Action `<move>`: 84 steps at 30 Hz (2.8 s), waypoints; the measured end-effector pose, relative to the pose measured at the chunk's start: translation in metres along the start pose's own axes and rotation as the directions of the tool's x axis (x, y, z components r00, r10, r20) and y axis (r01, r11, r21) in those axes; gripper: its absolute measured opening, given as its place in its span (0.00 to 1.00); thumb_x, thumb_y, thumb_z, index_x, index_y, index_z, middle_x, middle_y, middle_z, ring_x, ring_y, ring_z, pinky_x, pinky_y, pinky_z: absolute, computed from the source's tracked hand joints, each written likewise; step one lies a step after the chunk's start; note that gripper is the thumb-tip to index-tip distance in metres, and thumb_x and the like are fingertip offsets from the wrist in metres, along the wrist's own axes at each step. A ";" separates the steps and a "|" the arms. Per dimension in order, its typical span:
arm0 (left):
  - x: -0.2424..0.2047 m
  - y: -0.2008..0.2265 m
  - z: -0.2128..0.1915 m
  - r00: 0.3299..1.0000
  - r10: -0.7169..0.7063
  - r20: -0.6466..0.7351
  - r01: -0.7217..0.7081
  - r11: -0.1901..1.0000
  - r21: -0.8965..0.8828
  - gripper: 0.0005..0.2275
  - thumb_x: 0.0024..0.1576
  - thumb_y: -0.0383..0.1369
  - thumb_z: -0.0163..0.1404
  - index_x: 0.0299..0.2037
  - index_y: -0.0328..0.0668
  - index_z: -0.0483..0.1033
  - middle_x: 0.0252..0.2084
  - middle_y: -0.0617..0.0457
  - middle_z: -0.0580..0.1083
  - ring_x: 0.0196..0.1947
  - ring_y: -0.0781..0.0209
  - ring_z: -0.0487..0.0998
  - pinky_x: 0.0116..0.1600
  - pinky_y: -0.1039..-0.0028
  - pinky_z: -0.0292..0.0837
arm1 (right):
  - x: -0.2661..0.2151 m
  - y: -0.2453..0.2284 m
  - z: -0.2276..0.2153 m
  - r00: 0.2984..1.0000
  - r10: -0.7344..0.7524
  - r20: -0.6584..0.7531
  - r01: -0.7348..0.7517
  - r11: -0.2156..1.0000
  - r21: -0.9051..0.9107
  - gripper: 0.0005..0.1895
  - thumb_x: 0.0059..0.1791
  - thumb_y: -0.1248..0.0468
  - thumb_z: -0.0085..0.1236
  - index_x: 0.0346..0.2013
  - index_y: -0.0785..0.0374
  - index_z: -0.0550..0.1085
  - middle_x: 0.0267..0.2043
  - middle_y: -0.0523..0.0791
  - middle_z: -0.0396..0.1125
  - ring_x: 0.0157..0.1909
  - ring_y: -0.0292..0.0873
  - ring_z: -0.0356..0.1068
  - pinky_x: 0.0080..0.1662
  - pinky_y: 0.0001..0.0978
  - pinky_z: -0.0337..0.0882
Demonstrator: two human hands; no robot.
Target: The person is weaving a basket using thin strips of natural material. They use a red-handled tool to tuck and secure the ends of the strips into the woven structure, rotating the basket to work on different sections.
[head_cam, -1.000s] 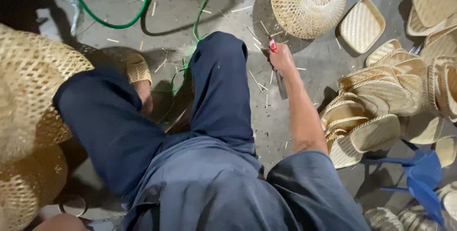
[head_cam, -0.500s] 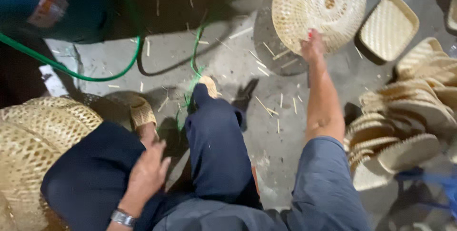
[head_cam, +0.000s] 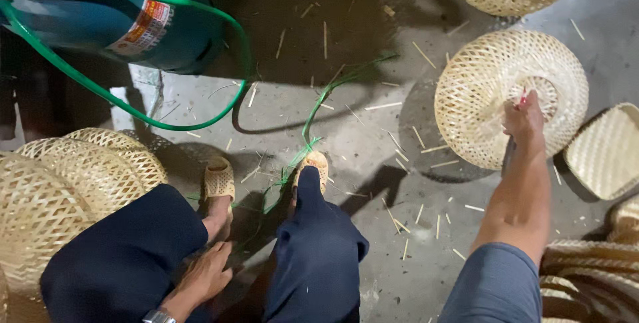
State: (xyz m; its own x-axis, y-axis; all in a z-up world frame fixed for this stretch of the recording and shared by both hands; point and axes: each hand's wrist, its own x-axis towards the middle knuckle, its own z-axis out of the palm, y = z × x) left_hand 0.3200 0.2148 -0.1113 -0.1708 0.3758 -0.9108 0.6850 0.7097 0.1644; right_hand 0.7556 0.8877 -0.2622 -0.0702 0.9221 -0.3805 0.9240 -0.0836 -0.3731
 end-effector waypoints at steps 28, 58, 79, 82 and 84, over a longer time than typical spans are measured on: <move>0.021 0.006 0.009 0.642 0.377 -0.668 -0.472 0.880 0.044 0.29 0.50 0.30 0.57 0.64 0.39 0.64 0.60 0.40 0.70 0.58 0.41 0.71 0.60 0.61 0.70 | -0.297 -0.180 -0.041 0.874 -0.429 -0.226 0.462 0.593 0.660 0.42 0.46 0.68 0.70 0.71 0.72 0.62 0.58 0.48 0.68 0.56 0.39 0.69 0.55 0.28 0.73; -0.187 -0.049 -0.012 0.207 -0.071 -0.976 -0.713 -0.694 -0.101 0.44 0.52 0.50 0.65 0.73 0.34 0.55 0.66 0.42 0.69 0.63 0.47 0.74 0.64 0.53 0.76 | -0.630 -0.359 -0.095 0.513 -0.841 -0.171 0.635 0.238 0.735 0.22 0.56 0.55 0.65 0.59 0.66 0.75 0.39 0.43 0.72 0.25 0.29 0.60 0.24 0.21 0.58; -0.160 -0.113 -0.010 0.330 -0.236 -0.914 -0.936 -0.210 -0.284 0.33 0.68 0.50 0.47 0.76 0.37 0.52 0.79 0.41 0.54 0.78 0.51 0.55 0.80 0.58 0.53 | -0.529 -0.257 0.016 0.731 -0.668 0.139 0.041 0.246 0.969 0.21 0.50 0.47 0.69 0.37 0.56 0.69 0.21 0.34 0.57 0.17 0.30 0.54 0.18 0.23 0.51; -0.171 -0.085 -0.014 -0.115 -0.363 -0.924 -0.860 0.502 -0.090 0.30 0.71 0.46 0.45 0.77 0.36 0.53 0.78 0.42 0.56 0.79 0.53 0.55 0.82 0.61 0.53 | -0.544 -0.256 0.015 0.729 -0.671 0.132 0.008 0.200 0.980 0.21 0.48 0.48 0.71 0.38 0.56 0.69 0.21 0.33 0.57 0.17 0.29 0.54 0.18 0.22 0.51; -0.187 -0.056 -0.020 -0.305 -0.212 -0.929 -0.626 0.779 0.028 0.28 0.69 0.49 0.45 0.72 0.37 0.59 0.77 0.43 0.56 0.78 0.51 0.54 0.82 0.59 0.50 | -0.558 -0.262 0.011 0.730 -0.673 0.115 0.020 0.189 0.982 0.22 0.46 0.49 0.72 0.41 0.57 0.70 0.23 0.34 0.60 0.17 0.29 0.55 0.18 0.21 0.52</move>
State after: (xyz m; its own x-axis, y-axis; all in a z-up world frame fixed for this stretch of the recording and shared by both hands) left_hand 0.2993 0.1167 0.0576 -0.7506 0.2884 0.5945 0.6605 0.3009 0.6879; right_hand 0.5483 0.3908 0.0386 -0.7167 0.6863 -0.1240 -0.1956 -0.3685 -0.9088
